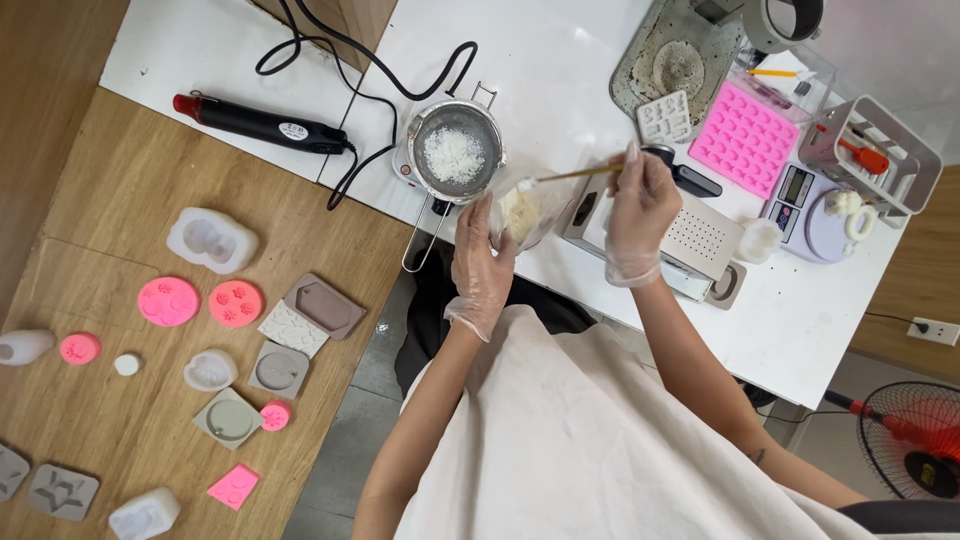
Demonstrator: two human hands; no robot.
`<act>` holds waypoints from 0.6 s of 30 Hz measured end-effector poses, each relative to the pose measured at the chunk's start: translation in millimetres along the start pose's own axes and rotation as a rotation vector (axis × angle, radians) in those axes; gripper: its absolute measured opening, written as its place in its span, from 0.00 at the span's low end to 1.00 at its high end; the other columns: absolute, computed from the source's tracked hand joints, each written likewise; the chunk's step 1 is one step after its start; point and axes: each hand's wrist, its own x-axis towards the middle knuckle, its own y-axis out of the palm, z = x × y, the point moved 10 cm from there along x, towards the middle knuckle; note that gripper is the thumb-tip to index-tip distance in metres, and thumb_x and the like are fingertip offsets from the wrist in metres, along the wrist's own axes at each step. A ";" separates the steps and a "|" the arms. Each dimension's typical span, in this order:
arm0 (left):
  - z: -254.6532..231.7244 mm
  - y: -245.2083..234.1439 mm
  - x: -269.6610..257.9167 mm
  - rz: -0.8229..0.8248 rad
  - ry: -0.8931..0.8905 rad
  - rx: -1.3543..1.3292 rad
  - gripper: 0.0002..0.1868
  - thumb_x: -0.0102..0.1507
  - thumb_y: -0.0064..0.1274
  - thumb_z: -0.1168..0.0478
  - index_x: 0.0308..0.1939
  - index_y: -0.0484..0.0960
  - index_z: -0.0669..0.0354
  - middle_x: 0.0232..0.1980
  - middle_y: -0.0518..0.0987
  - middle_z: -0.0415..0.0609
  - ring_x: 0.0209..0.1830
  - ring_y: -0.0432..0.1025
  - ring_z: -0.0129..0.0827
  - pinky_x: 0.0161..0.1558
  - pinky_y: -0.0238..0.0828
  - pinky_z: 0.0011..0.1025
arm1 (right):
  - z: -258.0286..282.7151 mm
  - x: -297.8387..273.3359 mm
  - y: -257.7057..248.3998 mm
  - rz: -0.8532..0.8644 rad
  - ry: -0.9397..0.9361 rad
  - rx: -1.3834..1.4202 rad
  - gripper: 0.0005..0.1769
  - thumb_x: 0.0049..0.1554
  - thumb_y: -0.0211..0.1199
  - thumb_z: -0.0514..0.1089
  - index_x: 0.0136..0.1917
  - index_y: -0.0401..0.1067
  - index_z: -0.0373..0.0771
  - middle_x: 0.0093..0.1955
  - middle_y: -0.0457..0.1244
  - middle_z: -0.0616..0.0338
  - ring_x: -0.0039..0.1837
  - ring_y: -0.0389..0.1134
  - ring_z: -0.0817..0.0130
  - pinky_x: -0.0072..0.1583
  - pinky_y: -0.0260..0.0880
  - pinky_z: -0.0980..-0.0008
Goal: Transferring and scraping wax pellets or ingredients from a plastic bag into a melting pot using a wooden stick.
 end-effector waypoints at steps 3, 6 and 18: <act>3.1 4.0 -1.9 0.010 0.006 0.039 0.36 0.57 0.57 0.65 0.70 0.69 0.42 0.64 0.71 0.46 0.59 0.74 0.45 0.47 0.80 0.42 | 13.9 -16.0 -2.8 0.070 -0.139 -0.177 0.08 0.66 0.56 0.27 0.45 0.74 0.27 0.37 0.68 0.46 0.34 0.69 0.65 0.34 0.68 0.73; -6.5 3.0 -2.0 0.031 0.015 0.119 0.39 0.56 0.56 0.69 0.71 0.68 0.37 0.64 0.71 0.40 0.54 0.75 0.40 0.43 0.80 0.43 | 36.8 -41.1 21.9 0.196 -0.597 -0.408 0.09 0.60 0.69 0.33 0.38 0.74 0.35 0.31 0.63 0.52 0.32 0.63 0.53 0.34 0.62 0.59; -32.5 7.8 -8.1 0.003 0.187 0.265 0.41 0.53 0.56 0.75 0.69 0.71 0.41 0.61 0.71 0.39 0.46 0.73 0.38 0.34 0.80 0.37 | -41.0 -25.5 58.8 0.481 -0.151 -0.298 0.07 0.63 0.62 0.36 0.44 0.78 0.34 0.33 0.67 0.48 0.39 0.70 0.45 0.41 0.68 0.57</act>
